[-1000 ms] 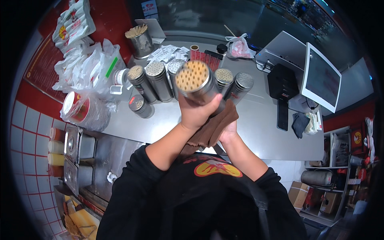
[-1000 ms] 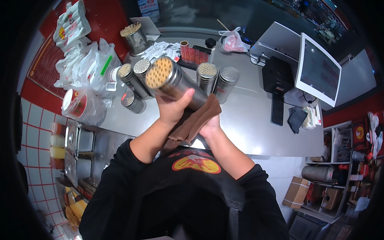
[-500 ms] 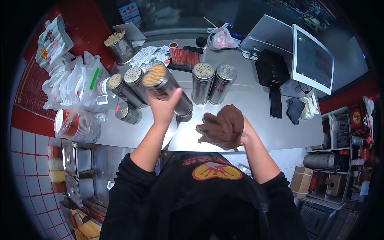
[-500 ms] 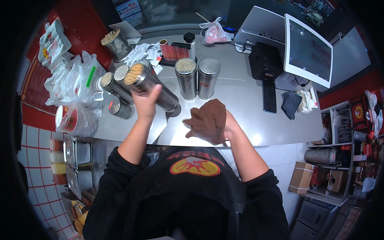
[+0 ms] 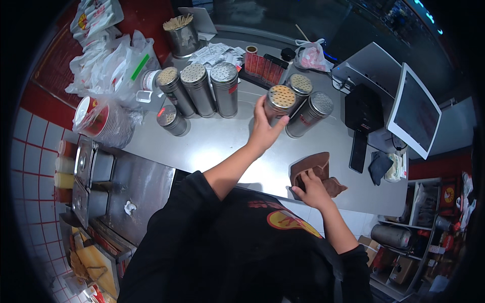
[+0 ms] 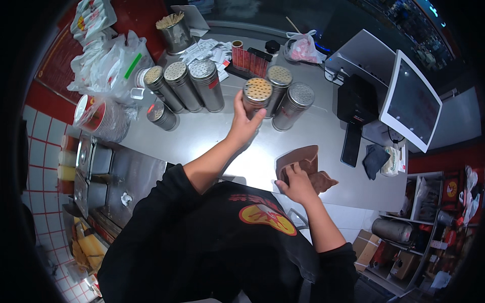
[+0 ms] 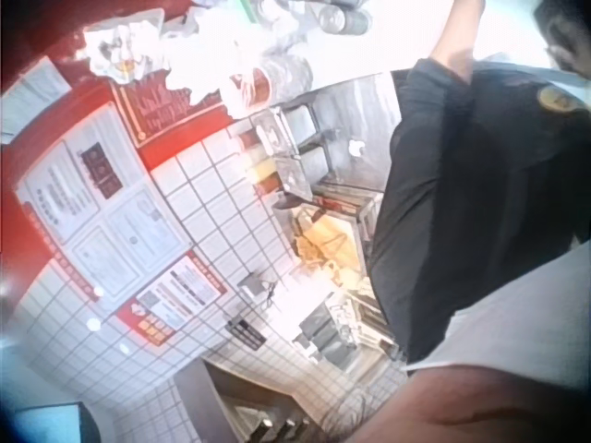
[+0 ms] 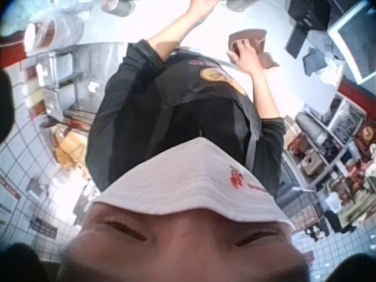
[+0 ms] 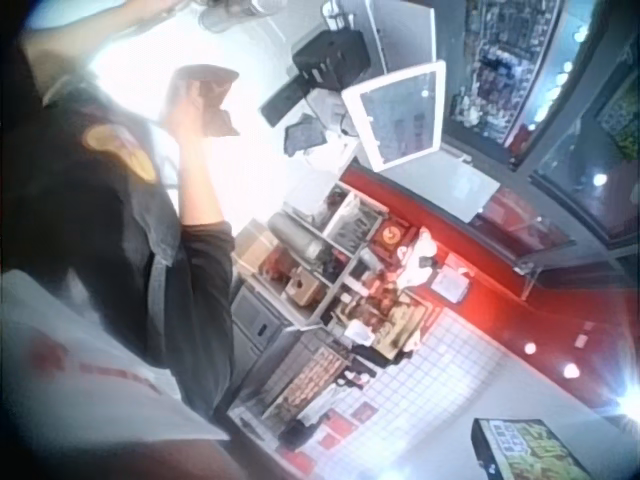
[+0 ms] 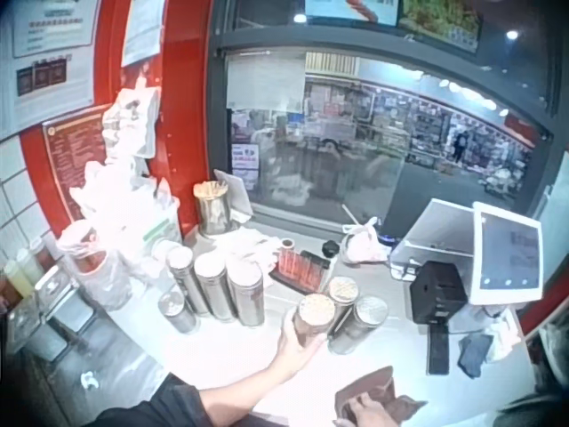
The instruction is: The person wipes multiple metal shakers and plastic squeeze bottles with a brown cloth, then places the bottles into a freezer. The person also moves metal food containers on the counter.
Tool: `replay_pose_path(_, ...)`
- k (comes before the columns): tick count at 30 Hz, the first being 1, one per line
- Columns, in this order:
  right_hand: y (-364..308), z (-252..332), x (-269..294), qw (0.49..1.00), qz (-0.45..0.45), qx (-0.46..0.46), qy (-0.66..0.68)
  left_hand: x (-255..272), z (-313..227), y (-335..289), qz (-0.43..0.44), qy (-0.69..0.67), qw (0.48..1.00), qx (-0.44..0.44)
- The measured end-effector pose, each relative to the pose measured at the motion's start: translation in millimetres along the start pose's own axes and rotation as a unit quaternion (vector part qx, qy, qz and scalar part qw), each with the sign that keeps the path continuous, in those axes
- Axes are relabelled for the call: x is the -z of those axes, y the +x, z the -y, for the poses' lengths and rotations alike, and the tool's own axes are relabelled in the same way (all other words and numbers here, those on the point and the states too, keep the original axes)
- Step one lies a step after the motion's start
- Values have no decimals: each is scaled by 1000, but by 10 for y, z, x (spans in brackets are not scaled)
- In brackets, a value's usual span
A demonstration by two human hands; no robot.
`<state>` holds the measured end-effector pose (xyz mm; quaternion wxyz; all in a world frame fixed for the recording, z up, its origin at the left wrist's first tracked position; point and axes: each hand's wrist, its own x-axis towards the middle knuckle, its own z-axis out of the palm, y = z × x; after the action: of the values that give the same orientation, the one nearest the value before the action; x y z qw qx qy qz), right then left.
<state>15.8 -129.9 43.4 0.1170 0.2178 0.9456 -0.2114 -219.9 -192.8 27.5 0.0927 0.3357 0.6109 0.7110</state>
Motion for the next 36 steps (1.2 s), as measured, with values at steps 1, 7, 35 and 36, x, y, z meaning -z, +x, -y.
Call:
replay_pose_path(1,9,96,-91,1000,-10,-8,7,-31,-19,-20,19,23,999,13)
replay_pose_path(7,532,559,-257,993,2,108,44,606,-372,18,-104,-134,986,4)
replay_pose_path(35,-196,-33,-161,972,-171,-154,-39,761,-192,502,-132,178,974,45)
replay_pose_path(36,-154,24,-264,961,-226,-144,-63,809,-208,437,-104,123,986,52)
